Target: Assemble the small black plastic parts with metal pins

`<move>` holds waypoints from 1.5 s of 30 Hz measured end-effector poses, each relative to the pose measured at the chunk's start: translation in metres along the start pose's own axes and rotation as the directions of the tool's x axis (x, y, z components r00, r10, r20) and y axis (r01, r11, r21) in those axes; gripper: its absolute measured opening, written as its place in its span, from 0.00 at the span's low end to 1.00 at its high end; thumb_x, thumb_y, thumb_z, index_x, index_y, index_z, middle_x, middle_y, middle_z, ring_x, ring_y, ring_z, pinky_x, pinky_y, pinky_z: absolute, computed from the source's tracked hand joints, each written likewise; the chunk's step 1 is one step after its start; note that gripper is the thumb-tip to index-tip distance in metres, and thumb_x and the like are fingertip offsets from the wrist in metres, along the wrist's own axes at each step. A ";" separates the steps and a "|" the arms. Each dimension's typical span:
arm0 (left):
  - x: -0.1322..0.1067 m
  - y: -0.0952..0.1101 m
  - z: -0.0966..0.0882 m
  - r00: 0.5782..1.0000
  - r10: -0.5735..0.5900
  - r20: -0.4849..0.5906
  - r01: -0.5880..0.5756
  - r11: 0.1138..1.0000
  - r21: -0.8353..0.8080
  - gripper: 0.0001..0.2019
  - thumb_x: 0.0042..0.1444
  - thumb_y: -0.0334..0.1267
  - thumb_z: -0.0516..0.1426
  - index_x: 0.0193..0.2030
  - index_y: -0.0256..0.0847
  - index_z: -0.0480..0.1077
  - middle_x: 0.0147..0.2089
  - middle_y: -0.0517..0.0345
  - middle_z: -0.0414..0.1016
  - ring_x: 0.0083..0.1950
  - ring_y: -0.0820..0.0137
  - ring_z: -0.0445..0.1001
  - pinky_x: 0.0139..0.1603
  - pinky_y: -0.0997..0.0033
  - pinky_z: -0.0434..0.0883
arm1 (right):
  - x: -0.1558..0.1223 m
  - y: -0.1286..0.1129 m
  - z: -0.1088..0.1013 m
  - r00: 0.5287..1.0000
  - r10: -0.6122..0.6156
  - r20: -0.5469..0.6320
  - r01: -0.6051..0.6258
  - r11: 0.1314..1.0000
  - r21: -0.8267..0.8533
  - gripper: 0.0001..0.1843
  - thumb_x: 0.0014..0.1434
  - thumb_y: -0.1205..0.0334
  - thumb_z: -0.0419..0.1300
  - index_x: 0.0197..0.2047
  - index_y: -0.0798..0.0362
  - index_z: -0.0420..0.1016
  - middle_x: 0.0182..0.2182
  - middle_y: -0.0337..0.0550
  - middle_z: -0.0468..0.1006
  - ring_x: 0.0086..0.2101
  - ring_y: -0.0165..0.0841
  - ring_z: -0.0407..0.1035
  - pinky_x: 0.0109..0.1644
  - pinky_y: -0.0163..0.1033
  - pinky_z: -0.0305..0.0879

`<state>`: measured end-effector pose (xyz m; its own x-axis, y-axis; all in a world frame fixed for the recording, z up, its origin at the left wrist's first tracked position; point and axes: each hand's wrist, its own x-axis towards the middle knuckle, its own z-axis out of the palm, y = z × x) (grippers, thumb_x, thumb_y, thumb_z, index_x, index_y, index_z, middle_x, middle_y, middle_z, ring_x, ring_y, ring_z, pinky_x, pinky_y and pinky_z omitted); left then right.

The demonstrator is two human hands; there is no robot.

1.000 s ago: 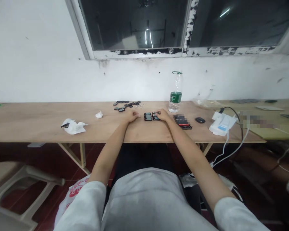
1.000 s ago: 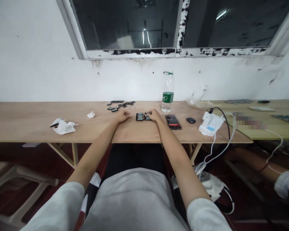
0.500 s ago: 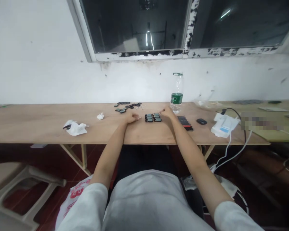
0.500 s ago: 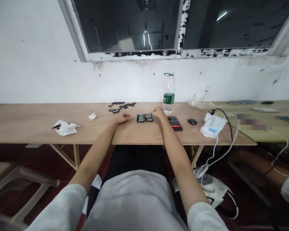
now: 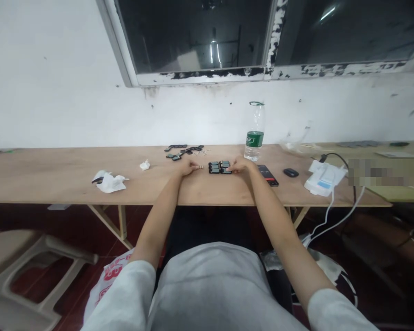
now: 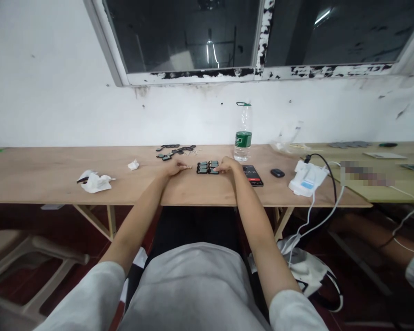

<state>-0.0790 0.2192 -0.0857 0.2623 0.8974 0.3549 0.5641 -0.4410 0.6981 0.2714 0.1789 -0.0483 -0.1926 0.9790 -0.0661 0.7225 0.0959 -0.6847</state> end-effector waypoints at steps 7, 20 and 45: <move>0.002 0.021 0.020 0.971 0.211 -0.109 -0.208 0.977 0.043 0.12 0.67 0.45 0.64 0.47 0.39 0.82 0.53 0.44 0.84 0.53 0.56 0.81 0.58 0.55 0.78 | -0.004 -0.004 0.004 0.988 -0.152 -0.005 0.145 0.934 0.328 0.17 0.49 0.63 0.85 0.27 0.56 0.81 0.22 0.47 0.83 0.26 0.34 0.77 0.30 0.33 0.72; 0.000 0.054 0.046 0.917 0.400 0.004 -0.398 0.913 0.087 0.14 0.72 0.43 0.61 0.55 0.40 0.84 0.54 0.45 0.81 0.56 0.54 0.77 0.55 0.56 0.77 | -0.012 -0.042 0.039 0.936 -0.217 -0.276 0.340 0.757 0.558 0.12 0.56 0.65 0.81 0.32 0.56 0.82 0.26 0.43 0.84 0.27 0.34 0.78 0.33 0.34 0.76; -0.005 0.061 0.047 0.999 0.006 0.036 0.008 0.929 -0.369 0.24 0.38 0.33 0.74 0.48 0.39 0.87 0.44 0.49 0.89 0.50 0.51 0.85 0.58 0.50 0.81 | -0.015 -0.039 0.039 0.913 -0.379 -0.153 0.403 0.774 0.487 0.16 0.49 0.55 0.82 0.34 0.57 0.87 0.31 0.47 0.86 0.30 0.35 0.77 0.37 0.38 0.75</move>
<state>-0.0090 0.1885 -0.0747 0.2937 0.8949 0.3360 0.2378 -0.4089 0.8811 0.2206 0.1534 -0.0491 -0.3483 0.8846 0.3102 0.1581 0.3816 -0.9107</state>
